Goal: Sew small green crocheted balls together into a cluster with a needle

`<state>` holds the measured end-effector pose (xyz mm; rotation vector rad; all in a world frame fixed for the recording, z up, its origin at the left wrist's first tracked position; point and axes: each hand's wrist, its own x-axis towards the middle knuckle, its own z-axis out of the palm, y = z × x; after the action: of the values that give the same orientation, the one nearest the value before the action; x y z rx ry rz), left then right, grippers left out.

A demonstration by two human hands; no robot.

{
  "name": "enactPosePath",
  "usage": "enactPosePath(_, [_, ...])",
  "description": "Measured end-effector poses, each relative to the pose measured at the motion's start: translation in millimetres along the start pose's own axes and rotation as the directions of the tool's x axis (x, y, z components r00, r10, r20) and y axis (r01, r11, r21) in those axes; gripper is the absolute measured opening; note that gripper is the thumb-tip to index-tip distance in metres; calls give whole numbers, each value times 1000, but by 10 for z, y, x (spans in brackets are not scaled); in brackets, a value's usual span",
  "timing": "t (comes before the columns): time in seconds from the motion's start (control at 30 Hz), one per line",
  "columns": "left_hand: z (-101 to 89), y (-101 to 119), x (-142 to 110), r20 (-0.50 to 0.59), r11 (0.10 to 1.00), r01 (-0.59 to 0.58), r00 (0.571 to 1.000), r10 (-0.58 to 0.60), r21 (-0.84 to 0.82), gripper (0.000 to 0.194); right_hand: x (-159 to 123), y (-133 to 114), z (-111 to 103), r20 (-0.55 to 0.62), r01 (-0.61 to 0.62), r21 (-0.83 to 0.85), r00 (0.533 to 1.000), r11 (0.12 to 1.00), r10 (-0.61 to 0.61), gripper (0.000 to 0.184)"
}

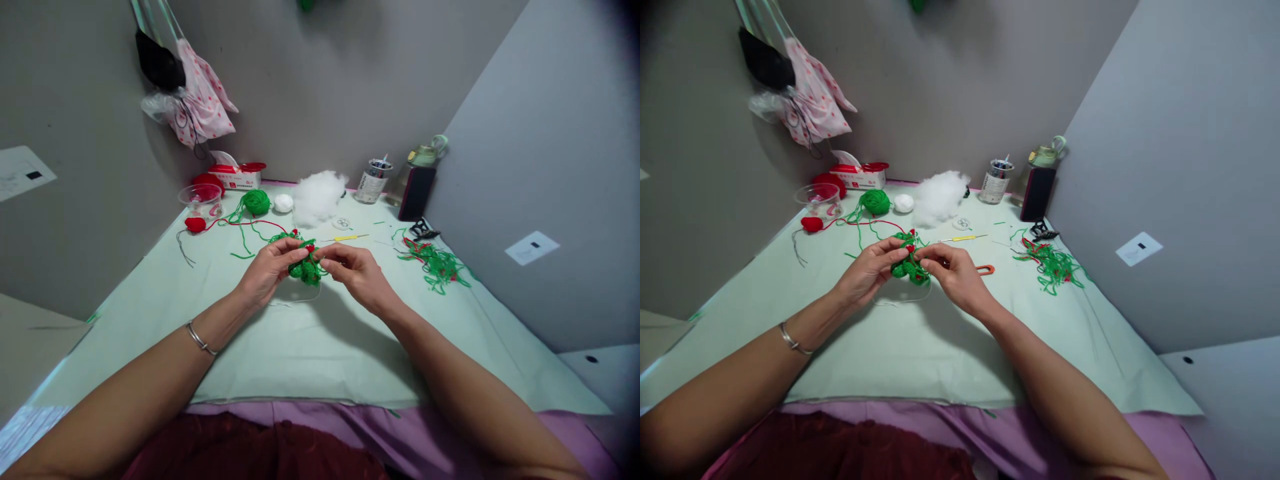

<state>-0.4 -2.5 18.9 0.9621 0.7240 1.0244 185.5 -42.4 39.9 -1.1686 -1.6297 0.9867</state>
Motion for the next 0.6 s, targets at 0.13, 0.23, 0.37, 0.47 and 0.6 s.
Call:
enactPosePath(0.13, [36,-17,-21,16,998,-26,1000,25,50,23,12,68,58,-51,-8,93,999,996,12,24])
enactPosePath(0.23, [52,-48,-30,37,994,-74,997,71,80,18,14,72,71,-73,-25,132,997,991,35,25])
enactPosePath(0.37, [55,-56,-31,44,998,-48,998,46,49,18,19,9,29,-33,-64,151,997,986,70,22])
enactPosePath(0.47, [57,-42,-32,42,999,-27,999,26,31,22,22,-16,10,35,-68,170,997,983,63,19])
enactPosePath(0.6, [69,-53,-34,85,997,-53,995,49,55,25,15,13,49,17,-41,247,999,968,38,25])
